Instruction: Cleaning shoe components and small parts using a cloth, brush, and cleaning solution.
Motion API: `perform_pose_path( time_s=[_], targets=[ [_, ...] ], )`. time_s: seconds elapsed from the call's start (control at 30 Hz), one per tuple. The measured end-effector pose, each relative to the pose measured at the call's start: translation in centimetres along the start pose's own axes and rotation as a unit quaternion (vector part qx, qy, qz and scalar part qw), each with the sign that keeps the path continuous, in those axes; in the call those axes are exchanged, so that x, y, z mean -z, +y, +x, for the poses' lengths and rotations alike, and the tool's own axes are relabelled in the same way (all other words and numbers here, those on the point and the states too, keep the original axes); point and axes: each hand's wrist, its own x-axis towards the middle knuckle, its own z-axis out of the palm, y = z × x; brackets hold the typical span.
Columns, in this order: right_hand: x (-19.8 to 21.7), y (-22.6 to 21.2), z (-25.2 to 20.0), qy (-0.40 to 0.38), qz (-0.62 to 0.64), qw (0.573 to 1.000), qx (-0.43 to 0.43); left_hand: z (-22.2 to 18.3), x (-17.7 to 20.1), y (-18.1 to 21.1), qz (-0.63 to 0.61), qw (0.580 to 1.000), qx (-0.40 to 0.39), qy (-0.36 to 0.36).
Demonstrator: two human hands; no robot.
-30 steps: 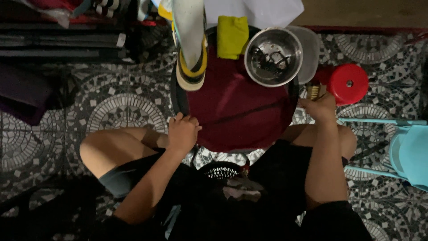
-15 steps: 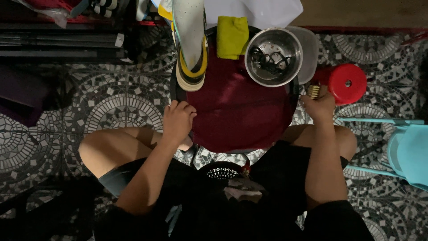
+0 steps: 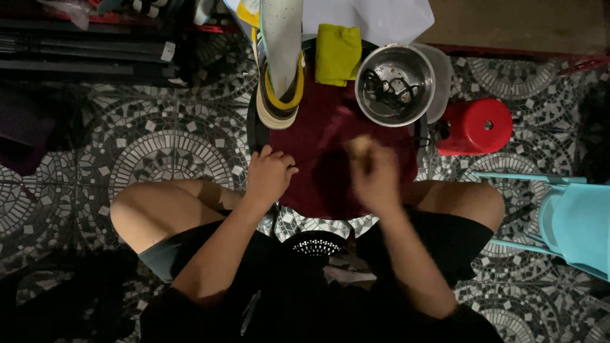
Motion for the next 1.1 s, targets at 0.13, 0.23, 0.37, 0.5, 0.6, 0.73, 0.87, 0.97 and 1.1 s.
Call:
perform_pose_path(
  time_s=[0.13,0.23,0.37,0.5,0.6,0.73,0.87,0.97,1.1],
  targets=[
    [-5.8,-0.5,-1.4,-0.082,-0.049,0.993,-0.067,0.3,1.1,1.2,-0.017,1.0,-0.002,0.026],
    [-8.2,0.0,-1.6,-0.081,-0.124,0.989,-0.01,0.9,0.6,0.9,-0.025,0.999,-0.002,0.044],
    [-9.3,4.5,-2.3,-0.029,-0.2,0.979,0.035,0.8,0.1,0.3,-0.033,0.999,0.009,0.042],
    [-5.2,7.9,-1.3,0.041,-0.231,0.97,-0.065,1.1,2.2,2.1,-0.146,0.985,0.077,0.041],
    [-4.1,10.1,-1.2,0.075,-0.216,0.969,-0.093,1.2,-0.2,0.8,-0.043,0.997,0.032,0.051],
    [-5.8,-0.8,-0.3,0.081,-0.135,0.987,-0.005,1.2,-0.7,0.3,-0.015,0.998,0.013,0.056],
    [-9.9,0.8,-1.4,-0.105,-0.05,0.979,-0.166,0.9,0.4,0.8,-0.049,0.997,0.023,0.05],
    [-8.3,5.6,-1.6,-0.028,-0.211,0.971,-0.111,1.2,0.8,0.8,-0.044,0.997,0.025,0.056],
    [-3.1,11.9,-1.4,0.13,-0.29,0.944,-0.089,1.0,-0.2,0.5,-0.031,0.997,0.012,0.063]
  ],
)
